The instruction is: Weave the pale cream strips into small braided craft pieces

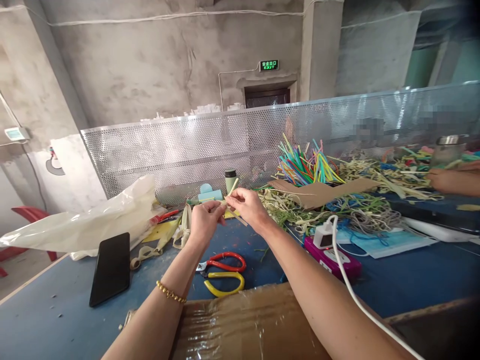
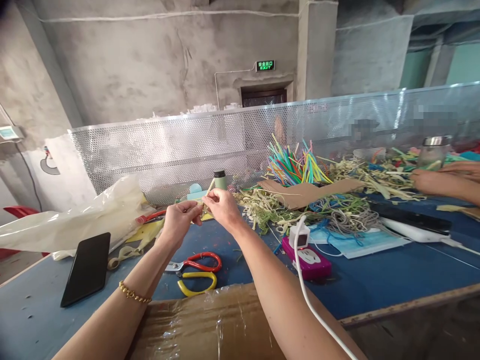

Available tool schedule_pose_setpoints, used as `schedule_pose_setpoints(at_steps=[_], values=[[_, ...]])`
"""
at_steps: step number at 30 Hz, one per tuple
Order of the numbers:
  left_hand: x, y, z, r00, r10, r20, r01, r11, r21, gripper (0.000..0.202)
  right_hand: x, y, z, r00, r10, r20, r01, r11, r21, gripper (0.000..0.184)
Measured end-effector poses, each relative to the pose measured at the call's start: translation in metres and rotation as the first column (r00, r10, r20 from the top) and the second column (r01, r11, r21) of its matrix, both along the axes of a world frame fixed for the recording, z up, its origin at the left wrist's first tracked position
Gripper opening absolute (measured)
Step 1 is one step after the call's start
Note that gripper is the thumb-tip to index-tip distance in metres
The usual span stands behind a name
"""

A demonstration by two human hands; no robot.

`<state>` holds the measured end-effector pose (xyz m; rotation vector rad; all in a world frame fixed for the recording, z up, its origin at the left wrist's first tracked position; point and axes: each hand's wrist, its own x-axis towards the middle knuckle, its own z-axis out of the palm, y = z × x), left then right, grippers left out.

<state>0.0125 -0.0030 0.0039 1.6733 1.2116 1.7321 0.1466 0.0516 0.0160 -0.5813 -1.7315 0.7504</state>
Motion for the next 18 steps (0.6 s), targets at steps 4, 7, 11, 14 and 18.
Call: schedule_pose_setpoints(at_steps=[4, 7, 11, 14, 18], values=[[0.0050, -0.0040, 0.0035, 0.997, -0.074, 0.037, 0.076, 0.997, -0.032, 0.022, -0.0007, 0.0010, -0.0009, 0.999, -0.017, -0.029, 0.015, 0.998, -0.056, 0.015], [0.0079, -0.0067, 0.0061, 0.982, -0.165, 0.088, 0.170, 0.984, -0.057, 0.025, -0.0025, 0.0017, -0.0019, 0.998, -0.045, -0.035, 0.043, 0.998, -0.055, 0.015], [0.0077, -0.0060, 0.0046, 0.978, -0.164, 0.128, 0.168, 0.986, -0.021, 0.030, -0.0056, -0.0007, -0.0017, 0.998, -0.036, -0.047, 0.033, 0.998, -0.057, 0.015], [0.0057, -0.0046, 0.0028, 0.986, -0.130, 0.104, 0.130, 0.991, 0.002, 0.030, -0.0069, -0.0035, -0.0012, 0.997, 0.011, -0.078, -0.017, 0.997, -0.080, 0.017], [0.0038, -0.0040, 0.0022, 0.996, -0.090, 0.015, 0.090, 0.996, -0.003, 0.032, -0.0062, -0.0045, -0.0012, 0.996, 0.009, -0.090, -0.017, 0.996, -0.092, 0.018]])
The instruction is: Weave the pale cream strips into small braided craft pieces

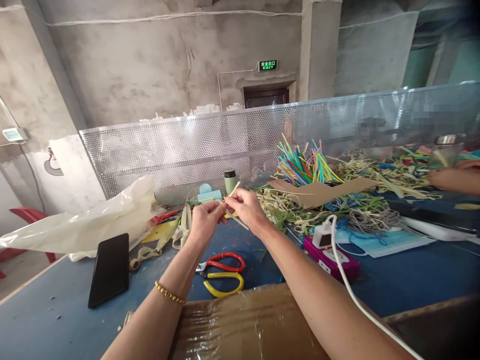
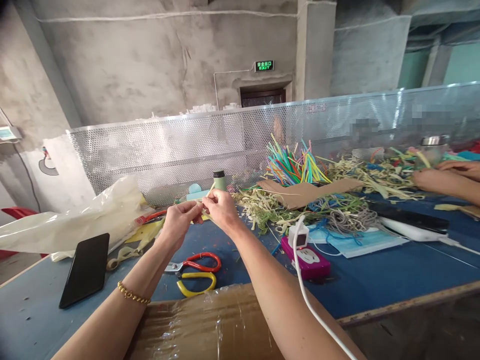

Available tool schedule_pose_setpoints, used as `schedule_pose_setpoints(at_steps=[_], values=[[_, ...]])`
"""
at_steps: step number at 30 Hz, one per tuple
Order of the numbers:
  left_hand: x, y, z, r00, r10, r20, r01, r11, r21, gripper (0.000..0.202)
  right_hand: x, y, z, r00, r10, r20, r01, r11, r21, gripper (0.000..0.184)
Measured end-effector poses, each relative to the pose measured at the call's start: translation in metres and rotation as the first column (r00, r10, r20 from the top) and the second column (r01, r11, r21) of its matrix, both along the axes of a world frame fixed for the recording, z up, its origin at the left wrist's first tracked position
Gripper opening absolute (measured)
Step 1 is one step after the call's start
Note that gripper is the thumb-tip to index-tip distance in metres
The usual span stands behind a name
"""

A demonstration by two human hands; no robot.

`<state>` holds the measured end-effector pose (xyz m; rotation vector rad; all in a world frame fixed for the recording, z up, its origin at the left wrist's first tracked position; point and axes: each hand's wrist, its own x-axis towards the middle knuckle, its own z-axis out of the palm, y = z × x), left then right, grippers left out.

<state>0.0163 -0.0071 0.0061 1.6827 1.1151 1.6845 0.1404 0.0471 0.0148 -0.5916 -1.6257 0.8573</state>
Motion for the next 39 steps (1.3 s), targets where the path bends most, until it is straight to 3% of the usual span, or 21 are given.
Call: schedule_pose_setpoints(at_steps=[7, 15, 22, 26, 30, 33, 35, 36, 37, 39], values=[[0.000, -0.001, 0.000, 0.999, 0.002, -0.040, -0.002, 1.000, 0.002, 0.033, 0.003, 0.002, 0.000, 0.986, -0.159, 0.055, 0.154, 0.984, 0.090, 0.016], [0.001, -0.001, 0.000, 1.000, 0.001, -0.012, -0.001, 1.000, -0.007, 0.031, 0.003, 0.008, -0.002, 0.977, -0.204, 0.057, 0.201, 0.978, 0.058, 0.018], [0.003, -0.003, 0.003, 0.955, -0.193, 0.225, 0.214, 0.974, -0.072, 0.022, 0.003, 0.002, 0.002, 0.991, -0.125, -0.040, 0.122, 0.991, -0.061, 0.018], [0.002, -0.005, 0.004, 0.937, -0.209, 0.279, 0.252, 0.959, -0.130, 0.027, 0.002, 0.003, 0.001, 0.992, -0.119, -0.040, 0.116, 0.991, -0.059, 0.019], [-0.002, -0.002, 0.001, 0.962, -0.134, 0.238, 0.179, 0.968, -0.176, 0.029, 0.009, 0.010, 0.002, 0.963, -0.269, -0.001, 0.268, 0.960, 0.079, 0.020], [-0.006, 0.002, -0.001, 0.988, -0.064, 0.143, 0.090, 0.980, -0.180, 0.025, 0.016, 0.010, 0.008, 0.880, -0.473, -0.048, 0.464, 0.831, 0.306, 0.017], [-0.008, 0.003, -0.001, 0.996, -0.042, 0.080, 0.055, 0.983, -0.175, 0.021, 0.019, 0.007, 0.010, 0.821, -0.567, 0.064, 0.475, 0.742, 0.474, 0.019], [-0.008, 0.003, -0.001, 0.998, -0.045, 0.044, 0.052, 0.985, -0.167, 0.019, 0.020, 0.005, 0.011, 0.794, -0.592, 0.140, 0.452, 0.728, 0.515, 0.025], [-0.008, 0.001, 0.001, 0.998, -0.057, 0.004, 0.057, 0.986, -0.159, 0.016, 0.020, 0.004, 0.010, 0.777, -0.590, 0.218, 0.411, 0.739, 0.533, 0.030], [-0.008, -0.002, 0.004, 0.994, -0.084, -0.072, 0.072, 0.986, -0.148, 0.012, 0.019, 0.004, 0.008, 0.790, -0.498, 0.357, 0.296, 0.820, 0.489, 0.033]])
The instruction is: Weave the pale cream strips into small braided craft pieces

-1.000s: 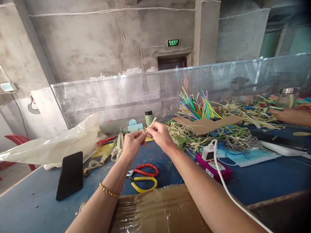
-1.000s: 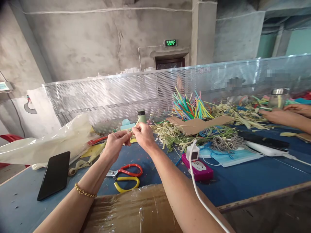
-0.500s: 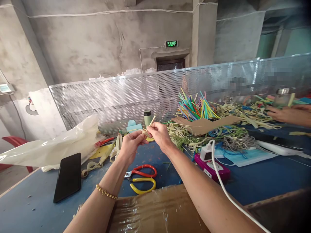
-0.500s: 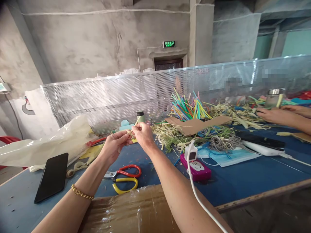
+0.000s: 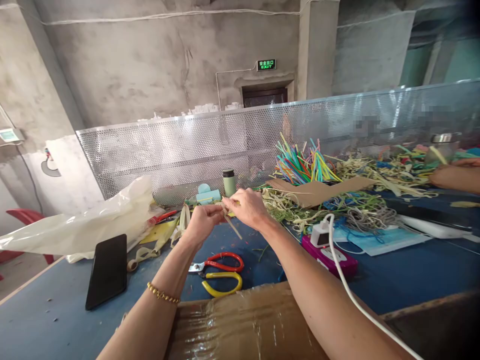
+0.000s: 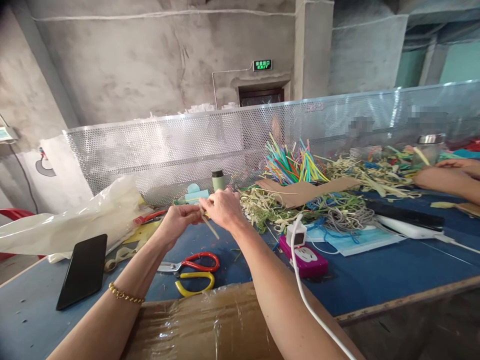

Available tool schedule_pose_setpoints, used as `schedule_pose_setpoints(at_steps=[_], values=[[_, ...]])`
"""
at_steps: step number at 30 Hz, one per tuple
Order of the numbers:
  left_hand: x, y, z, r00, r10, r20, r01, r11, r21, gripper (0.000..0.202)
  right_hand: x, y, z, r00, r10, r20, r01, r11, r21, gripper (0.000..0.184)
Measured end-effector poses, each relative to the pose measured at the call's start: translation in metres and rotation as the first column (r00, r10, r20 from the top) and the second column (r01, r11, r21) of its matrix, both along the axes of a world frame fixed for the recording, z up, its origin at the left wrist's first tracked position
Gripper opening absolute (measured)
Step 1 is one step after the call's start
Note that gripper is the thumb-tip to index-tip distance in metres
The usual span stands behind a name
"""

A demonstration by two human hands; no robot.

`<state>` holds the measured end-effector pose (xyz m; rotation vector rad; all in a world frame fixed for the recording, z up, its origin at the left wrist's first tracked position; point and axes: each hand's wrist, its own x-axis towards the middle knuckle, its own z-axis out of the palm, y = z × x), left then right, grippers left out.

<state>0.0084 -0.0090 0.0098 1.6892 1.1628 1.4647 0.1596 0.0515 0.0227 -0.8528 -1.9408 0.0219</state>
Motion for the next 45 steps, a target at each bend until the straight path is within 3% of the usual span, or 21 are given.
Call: schedule_pose_setpoints(at_steps=[2, 5, 8, 11, 17, 31, 35, 38, 42, 45], values=[[0.000, -0.004, 0.003, 0.999, -0.011, -0.035, 0.011, 1.000, -0.012, 0.011, -0.001, 0.003, -0.003, 0.989, 0.150, -0.004, -0.149, 0.979, -0.140, 0.026], [-0.002, -0.007, 0.006, 0.999, -0.035, -0.009, 0.034, 0.998, -0.046, 0.011, 0.000, 0.009, -0.006, 0.924, 0.338, -0.180, -0.378, 0.881, -0.284, 0.016], [-0.005, -0.005, 0.005, 0.992, -0.085, 0.089, 0.093, 0.992, -0.090, 0.012, -0.001, 0.012, -0.008, 0.881, 0.361, -0.307, -0.449, 0.842, -0.299, 0.017], [-0.007, -0.001, 0.002, 0.983, -0.104, 0.149, 0.117, 0.990, -0.083, 0.021, -0.003, 0.012, -0.008, 0.889, 0.332, -0.317, -0.417, 0.872, -0.257, 0.018], [-0.003, 0.000, 0.000, 0.994, -0.053, 0.094, 0.057, 0.998, -0.037, 0.025, -0.005, 0.006, -0.007, 0.937, 0.252, -0.242, -0.309, 0.920, -0.242, 0.010], [-0.001, -0.002, 0.001, 0.998, -0.045, 0.054, 0.048, 0.997, -0.060, 0.016, -0.009, -0.004, -0.002, 0.967, 0.212, -0.143, -0.224, 0.972, -0.077, 0.016], [-0.003, -0.002, -0.002, 0.985, -0.119, 0.127, 0.139, 0.978, -0.156, 0.017, -0.010, -0.001, -0.006, 0.976, 0.203, -0.074, -0.205, 0.978, -0.024, 0.012], [-0.005, -0.002, -0.003, 0.969, -0.178, 0.173, 0.214, 0.951, -0.223, 0.020, -0.010, -0.005, -0.005, 0.996, 0.092, 0.013, -0.092, 0.996, 0.019, 0.011], [-0.007, 0.004, -0.004, 0.936, -0.061, 0.346, 0.147, 0.962, -0.229, 0.014, -0.007, -0.017, 0.002, 0.986, -0.161, -0.046, 0.167, 0.967, 0.194, 0.017], [-0.008, 0.010, -0.004, 0.862, -0.006, 0.506, 0.113, 0.977, -0.182, 0.005, -0.008, -0.025, 0.005, 0.972, -0.225, -0.066, 0.234, 0.949, 0.213, 0.024]])
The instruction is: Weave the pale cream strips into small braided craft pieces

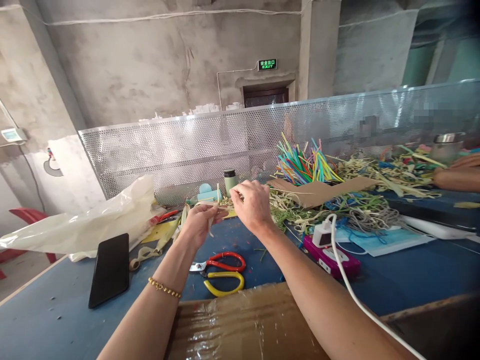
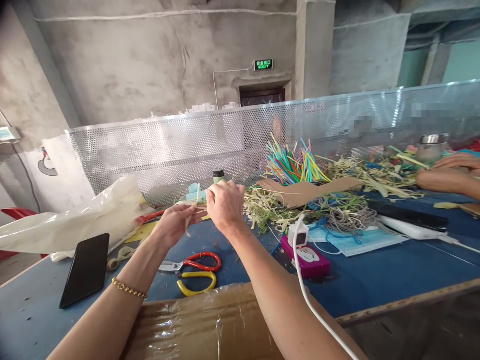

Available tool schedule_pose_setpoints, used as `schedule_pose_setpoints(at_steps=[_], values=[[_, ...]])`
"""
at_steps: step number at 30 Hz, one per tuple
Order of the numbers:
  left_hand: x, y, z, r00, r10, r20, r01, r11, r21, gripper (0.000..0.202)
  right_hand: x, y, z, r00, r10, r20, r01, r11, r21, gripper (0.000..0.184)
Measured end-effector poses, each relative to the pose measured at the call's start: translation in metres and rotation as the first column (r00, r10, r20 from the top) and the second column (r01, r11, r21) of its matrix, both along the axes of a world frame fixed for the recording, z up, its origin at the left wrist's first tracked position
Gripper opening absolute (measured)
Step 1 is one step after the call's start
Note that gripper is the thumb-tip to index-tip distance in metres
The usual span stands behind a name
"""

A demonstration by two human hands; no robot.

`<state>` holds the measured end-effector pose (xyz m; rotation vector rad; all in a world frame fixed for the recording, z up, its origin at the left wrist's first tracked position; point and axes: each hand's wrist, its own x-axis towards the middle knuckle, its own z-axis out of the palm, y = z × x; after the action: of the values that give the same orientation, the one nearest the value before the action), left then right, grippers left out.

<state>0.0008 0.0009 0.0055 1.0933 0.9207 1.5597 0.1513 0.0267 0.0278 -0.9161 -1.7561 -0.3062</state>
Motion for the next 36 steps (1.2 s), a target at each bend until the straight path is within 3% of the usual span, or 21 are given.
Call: schedule_pose_setpoints(at_steps=[3, 8, 11, 17, 19, 22, 25, 29, 36], values=[[0.002, 0.002, 0.001, 0.996, -0.011, 0.090, 0.007, 0.999, 0.044, 0.006, -0.007, -0.002, -0.005, 0.994, 0.108, 0.006, -0.106, 0.981, -0.162, 0.026], [0.009, -0.002, 0.003, 0.992, -0.029, 0.122, 0.011, 0.990, 0.142, 0.011, -0.020, 0.002, -0.019, 0.960, 0.277, -0.039, -0.269, 0.881, -0.389, 0.028], [0.015, -0.004, 0.004, 0.989, -0.023, 0.144, -0.002, 0.985, 0.170, 0.017, -0.024, 0.008, -0.023, 0.916, 0.361, -0.178, -0.402, 0.804, -0.439, 0.029], [0.020, -0.005, 0.005, 0.984, -0.076, 0.164, 0.047, 0.984, 0.174, 0.020, -0.026, 0.012, -0.024, 0.782, 0.410, -0.469, -0.614, 0.636, -0.468, 0.017], [0.019, -0.005, 0.004, 0.990, -0.049, 0.130, 0.024, 0.982, 0.189, 0.019, -0.026, 0.011, -0.023, 0.770, 0.421, -0.479, -0.627, 0.638, -0.447, 0.017], [0.017, -0.002, 0.001, 0.991, -0.002, 0.136, -0.028, 0.975, 0.219, 0.023, -0.025, 0.008, -0.023, 0.799, 0.436, -0.414, -0.591, 0.699, -0.402, 0.020], [0.016, 0.000, -0.002, 0.986, 0.023, 0.167, -0.065, 0.967, 0.245, 0.026, -0.025, 0.004, -0.023, 0.809, 0.447, -0.381, -0.579, 0.719, -0.384, 0.022], [0.017, 0.000, -0.001, 0.980, 0.057, 0.191, -0.105, 0.962, 0.251, 0.027, -0.025, 0.001, -0.021, 0.809, 0.447, -0.382, -0.581, 0.706, -0.405, 0.021], [0.018, -0.003, 0.002, 0.962, 0.146, 0.229, -0.204, 0.944, 0.258, 0.028, -0.023, -0.003, -0.015, 0.787, 0.484, -0.382, -0.617, 0.634, -0.467, 0.025]])
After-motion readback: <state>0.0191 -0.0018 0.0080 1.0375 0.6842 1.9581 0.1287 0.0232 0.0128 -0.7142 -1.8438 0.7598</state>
